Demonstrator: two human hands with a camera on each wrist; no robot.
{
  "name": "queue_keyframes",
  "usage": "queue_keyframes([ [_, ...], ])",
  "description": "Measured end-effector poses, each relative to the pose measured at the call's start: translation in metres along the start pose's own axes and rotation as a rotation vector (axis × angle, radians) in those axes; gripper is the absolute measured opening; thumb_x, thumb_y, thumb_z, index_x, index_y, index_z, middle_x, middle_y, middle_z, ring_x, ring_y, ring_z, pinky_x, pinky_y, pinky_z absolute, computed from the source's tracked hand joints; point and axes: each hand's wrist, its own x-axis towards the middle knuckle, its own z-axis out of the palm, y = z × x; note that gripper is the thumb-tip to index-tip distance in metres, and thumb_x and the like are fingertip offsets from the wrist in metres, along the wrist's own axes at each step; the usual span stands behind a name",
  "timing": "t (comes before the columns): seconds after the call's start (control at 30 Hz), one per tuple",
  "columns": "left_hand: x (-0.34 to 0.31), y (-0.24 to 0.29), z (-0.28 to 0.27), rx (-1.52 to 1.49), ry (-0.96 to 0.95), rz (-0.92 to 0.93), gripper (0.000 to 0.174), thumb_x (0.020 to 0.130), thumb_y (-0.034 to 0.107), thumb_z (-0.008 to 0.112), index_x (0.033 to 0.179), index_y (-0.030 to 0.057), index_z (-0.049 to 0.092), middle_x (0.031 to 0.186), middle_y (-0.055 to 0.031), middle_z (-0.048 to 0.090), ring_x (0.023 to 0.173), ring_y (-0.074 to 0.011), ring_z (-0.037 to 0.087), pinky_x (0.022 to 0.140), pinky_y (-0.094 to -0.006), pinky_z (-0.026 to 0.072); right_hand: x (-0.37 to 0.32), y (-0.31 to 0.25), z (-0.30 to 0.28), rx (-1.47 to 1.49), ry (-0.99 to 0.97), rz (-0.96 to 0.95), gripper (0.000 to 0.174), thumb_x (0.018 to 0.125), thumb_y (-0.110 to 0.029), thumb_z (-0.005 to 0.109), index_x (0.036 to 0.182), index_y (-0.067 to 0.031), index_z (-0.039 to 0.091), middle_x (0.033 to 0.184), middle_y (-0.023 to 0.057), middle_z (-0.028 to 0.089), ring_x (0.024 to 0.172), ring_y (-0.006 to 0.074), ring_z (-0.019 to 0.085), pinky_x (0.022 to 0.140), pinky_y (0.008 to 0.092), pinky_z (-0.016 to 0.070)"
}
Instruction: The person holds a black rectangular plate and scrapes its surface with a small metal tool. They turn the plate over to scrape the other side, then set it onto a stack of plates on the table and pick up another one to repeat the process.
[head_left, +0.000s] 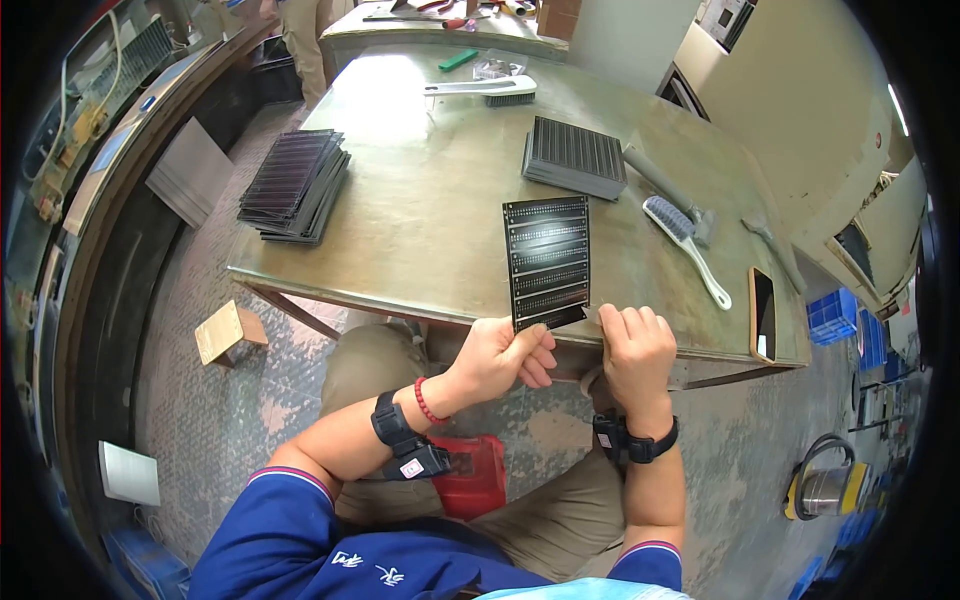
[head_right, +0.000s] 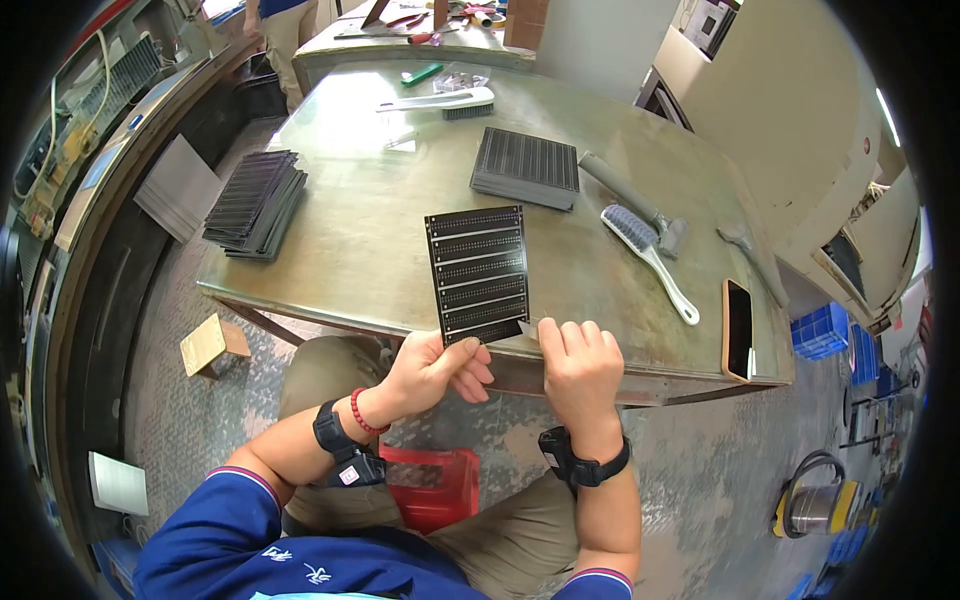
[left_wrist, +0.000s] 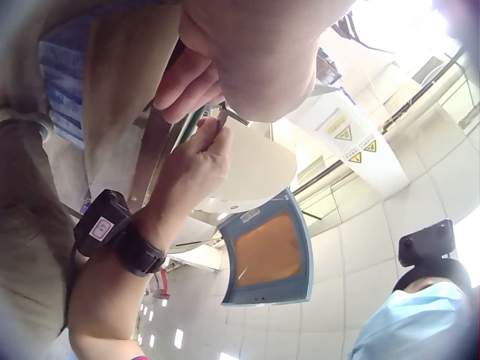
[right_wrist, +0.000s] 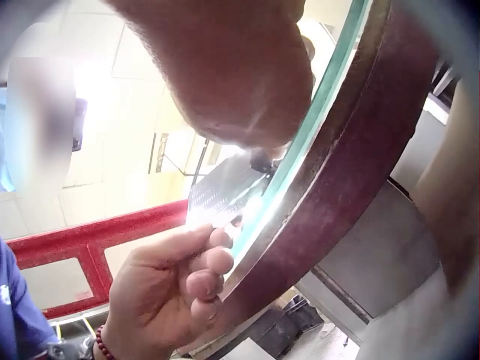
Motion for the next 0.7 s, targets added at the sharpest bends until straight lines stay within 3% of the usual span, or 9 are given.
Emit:
queue_keyframes([
  [0.07, 0.002, 0.003, -0.003, -0.124, -0.045, -0.061, 0.030, 0.100, 0.018, 0.046, 0.093, -0.0066, 0.060, 0.077, -0.0164, 0.067, 0.062, -0.0220, 0.069, 0.056, -0.0295, 0.0578, -0.002, 0.002, -0.001, 0.079, 0.026, -0.021, 0.016, 0.073, -0.006, 0.061, 0.089, -0.0084, 0.059, 0.067, 0.0044, 0.049, 0.062, 0.0225, 0.051, 0.055, 0.0345, 0.0396],
  [0.13, 0.004, 0.005, -0.006, -0.259, -0.134, -0.131, 0.031, 0.100, 0.020, 0.046, 0.094, -0.0063, 0.061, 0.078, -0.0182, 0.068, 0.062, -0.0235, 0.069, 0.055, -0.0318, 0.0588, -0.003, 0.004, 0.001, 0.364, 0.174, 0.095, 0.012, 0.079, -0.003, 0.064, 0.091, -0.0048, 0.062, 0.069, 0.0079, 0.056, 0.059, 0.0240, 0.053, 0.055, 0.0307, 0.0410],
  [0.17, 0.004, 0.006, -0.008, -0.261, -0.132, -0.129, 0.031, 0.100, 0.020, 0.046, 0.094, -0.0063, 0.061, 0.078, -0.0182, 0.068, 0.062, -0.0235, 0.069, 0.055, -0.0318, 0.0588, -0.005, 0.004, 0.002, 0.364, 0.173, 0.093, 0.012, 0.079, -0.003, 0.064, 0.091, -0.0048, 0.062, 0.069, 0.0079, 0.056, 0.059, 0.0240, 0.053, 0.055, 0.0307, 0.0410],
  [0.23, 0.004, 0.006, -0.011, -0.332, -0.226, -0.141, 0.031, 0.100, 0.020, 0.046, 0.094, -0.0061, 0.061, 0.079, -0.0188, 0.068, 0.062, -0.0238, 0.069, 0.054, -0.0332, 0.0593, -0.008, 0.003, 0.004, 0.650, 0.181, 0.430, 0.005, 0.089, -0.006, 0.061, 0.092, -0.0012, 0.063, 0.070, 0.0073, 0.061, 0.056, 0.0185, 0.054, 0.054, 0.0264, 0.0412],
  [0.27, 0.004, 0.006, -0.012, -0.334, -0.222, -0.138, 0.031, 0.100, 0.020, 0.046, 0.094, -0.0061, 0.061, 0.079, -0.0188, 0.068, 0.062, -0.0238, 0.069, 0.054, -0.0332, 0.0593, -0.009, 0.003, 0.003, 0.652, 0.178, 0.426, 0.005, 0.089, -0.006, 0.061, 0.092, -0.0012, 0.063, 0.070, 0.0073, 0.061, 0.056, 0.0185, 0.054, 0.054, 0.0264, 0.0412],
  [0.37, 0.004, 0.006, -0.014, -0.393, -0.268, -0.178, 0.032, 0.100, 0.021, 0.045, 0.095, -0.0061, 0.062, 0.080, -0.0189, 0.068, 0.062, -0.0235, 0.069, 0.054, -0.0335, 0.0595, -0.007, 0.004, -0.006, 1.225, 0.016, 0.793, 0.013, 0.094, -0.011, 0.058, 0.090, 0.0006, 0.063, 0.069, 0.0000, 0.060, 0.056, 0.0032, 0.047, 0.048, 0.0207, 0.0355],
  [0.7, 0.002, 0.009, -0.012, -0.360, -0.351, -0.207, 0.032, 0.099, 0.023, 0.049, 0.094, -0.0054, 0.062, 0.079, -0.0176, 0.068, 0.062, -0.0230, 0.069, 0.052, -0.0306, 0.0581, -0.008, 0.000, -0.007, 1.513, -0.142, 0.872, 0.014, 0.094, -0.009, 0.058, 0.088, 0.0015, 0.063, 0.066, 0.0031, 0.060, 0.047, 0.0031, 0.041, 0.043, 0.0185, 0.0297],
])
